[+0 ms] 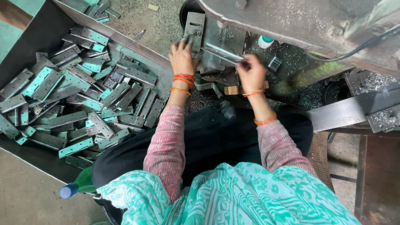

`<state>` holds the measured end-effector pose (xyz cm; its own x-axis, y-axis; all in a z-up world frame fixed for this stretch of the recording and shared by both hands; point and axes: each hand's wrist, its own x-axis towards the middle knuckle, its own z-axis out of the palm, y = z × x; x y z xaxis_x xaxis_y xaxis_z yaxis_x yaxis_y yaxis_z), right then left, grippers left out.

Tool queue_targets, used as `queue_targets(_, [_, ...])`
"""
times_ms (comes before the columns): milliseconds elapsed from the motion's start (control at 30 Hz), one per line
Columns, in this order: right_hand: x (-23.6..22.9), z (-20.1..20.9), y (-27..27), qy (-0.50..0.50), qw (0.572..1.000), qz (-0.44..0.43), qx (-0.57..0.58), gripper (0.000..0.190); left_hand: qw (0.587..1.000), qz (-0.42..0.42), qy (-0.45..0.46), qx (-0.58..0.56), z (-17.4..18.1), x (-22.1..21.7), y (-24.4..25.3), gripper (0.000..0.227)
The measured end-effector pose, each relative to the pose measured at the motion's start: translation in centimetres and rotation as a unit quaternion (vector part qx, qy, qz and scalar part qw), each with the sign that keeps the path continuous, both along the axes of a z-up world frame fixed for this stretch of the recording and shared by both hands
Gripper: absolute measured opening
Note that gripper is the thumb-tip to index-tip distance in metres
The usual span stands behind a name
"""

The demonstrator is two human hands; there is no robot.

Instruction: The person repeatedly picks up metal brackets from a bin, places them into a press machine, and operates the lever to process each piece. After each cycle, the processed bracket is dropped back into the bin. The person handles the brackets one at a time throughout the clip.

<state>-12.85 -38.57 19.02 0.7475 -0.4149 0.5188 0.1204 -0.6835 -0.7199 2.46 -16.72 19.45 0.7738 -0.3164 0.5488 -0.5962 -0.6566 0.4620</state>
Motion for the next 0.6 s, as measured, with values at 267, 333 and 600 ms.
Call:
queue_targets(267, [2.2, -0.9, 6.6, 0.132, 0.968, 0.127, -0.172, 0.044, 0.966, -0.008, 0.066, 0.249, -1.0, -5.9, 0.4, 0.066])
queue_targets(333, [1.7, 0.6, 7.3, 0.192, 0.956, 0.114, -0.191, 0.047, 0.954, -0.014, 0.074, 0.289, -1.5, -6.3, 0.0, 0.058])
queue_targets(600, [-7.4, 1.0, 9.6, 0.377, 0.897, 0.133, -0.188, 0.061, 0.954, -0.058, 0.043, 0.289, -3.5, -2.6, -1.1, 0.047])
